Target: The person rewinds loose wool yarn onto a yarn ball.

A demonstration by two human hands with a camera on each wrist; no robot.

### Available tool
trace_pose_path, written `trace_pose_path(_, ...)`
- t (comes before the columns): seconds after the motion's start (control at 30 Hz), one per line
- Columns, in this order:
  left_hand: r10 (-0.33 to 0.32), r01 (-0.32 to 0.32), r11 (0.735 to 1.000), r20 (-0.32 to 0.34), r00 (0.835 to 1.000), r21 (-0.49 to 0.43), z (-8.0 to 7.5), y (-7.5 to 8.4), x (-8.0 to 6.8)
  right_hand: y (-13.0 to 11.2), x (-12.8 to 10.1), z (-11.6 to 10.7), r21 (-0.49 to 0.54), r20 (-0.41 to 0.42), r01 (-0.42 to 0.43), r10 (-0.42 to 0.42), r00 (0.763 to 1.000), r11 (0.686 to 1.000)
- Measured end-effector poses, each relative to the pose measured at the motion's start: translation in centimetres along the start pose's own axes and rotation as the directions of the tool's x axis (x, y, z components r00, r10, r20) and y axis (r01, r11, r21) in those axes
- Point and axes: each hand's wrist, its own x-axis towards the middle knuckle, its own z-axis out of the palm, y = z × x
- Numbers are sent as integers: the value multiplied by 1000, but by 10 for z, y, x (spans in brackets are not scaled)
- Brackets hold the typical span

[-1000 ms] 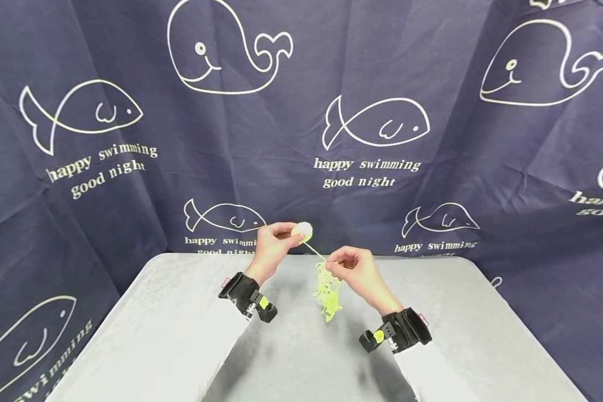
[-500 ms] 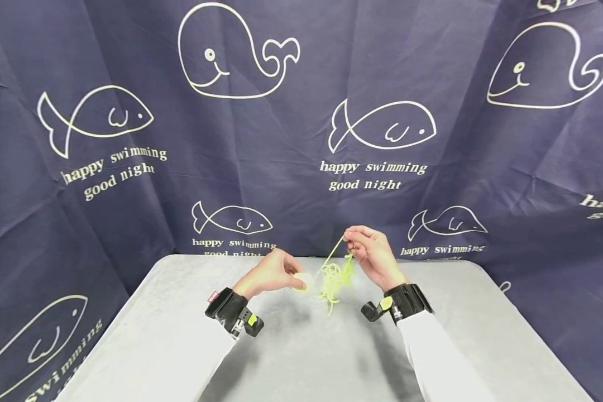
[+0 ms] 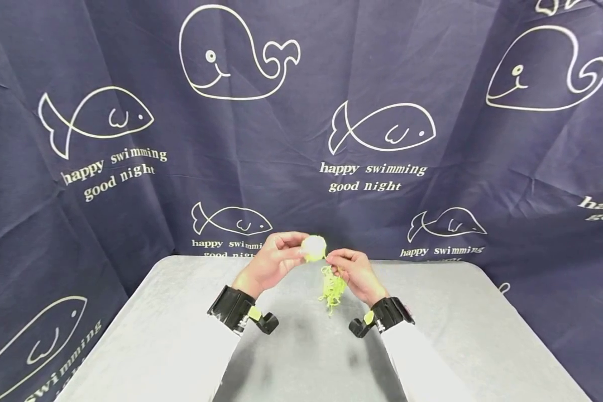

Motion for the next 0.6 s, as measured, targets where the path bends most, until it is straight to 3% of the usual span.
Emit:
trace_pose_path(0.1,10,-24,997,-186,983,-74,5,-5,12,7,-9,2,-138,11,10,-8,1000,990)
trace_pose_path(0.17,8,-40,995,-325,946,-94,7,-10,20,8,-16,4,-250,20,30,-26,999,968)
trace_pose_path(0.23,19,-54,996,-447,894,-67,8,-16,27,6,-25,6,-358,37,64,-55,998,932)
trace_pose_path(0.3,55,-34,998,-534,844,48,6,-24,31,2,-34,7,-459,56,108,-93,994,882)
trace_pose_path(0.37,133,32,963,-576,807,266,2,-31,32,-5,-44,8,-532,80,157,-136,988,832)
trace_pose_path(0.4,185,74,914,-572,799,398,0,-35,32,-8,-47,7,-560,94,185,-160,983,808)
trace_pose_path(0.47,275,170,748,-534,800,641,-5,-41,29,-16,-55,6,-602,120,241,-213,970,761)
trace_pose_path(0.53,323,237,564,-475,819,791,-9,-45,25,-25,-59,2,-613,139,290,-260,955,735)
trace_pose_path(0.6,315,268,432,-423,850,861,-12,-47,21,-34,-62,-2,-603,140,321,-300,944,730)
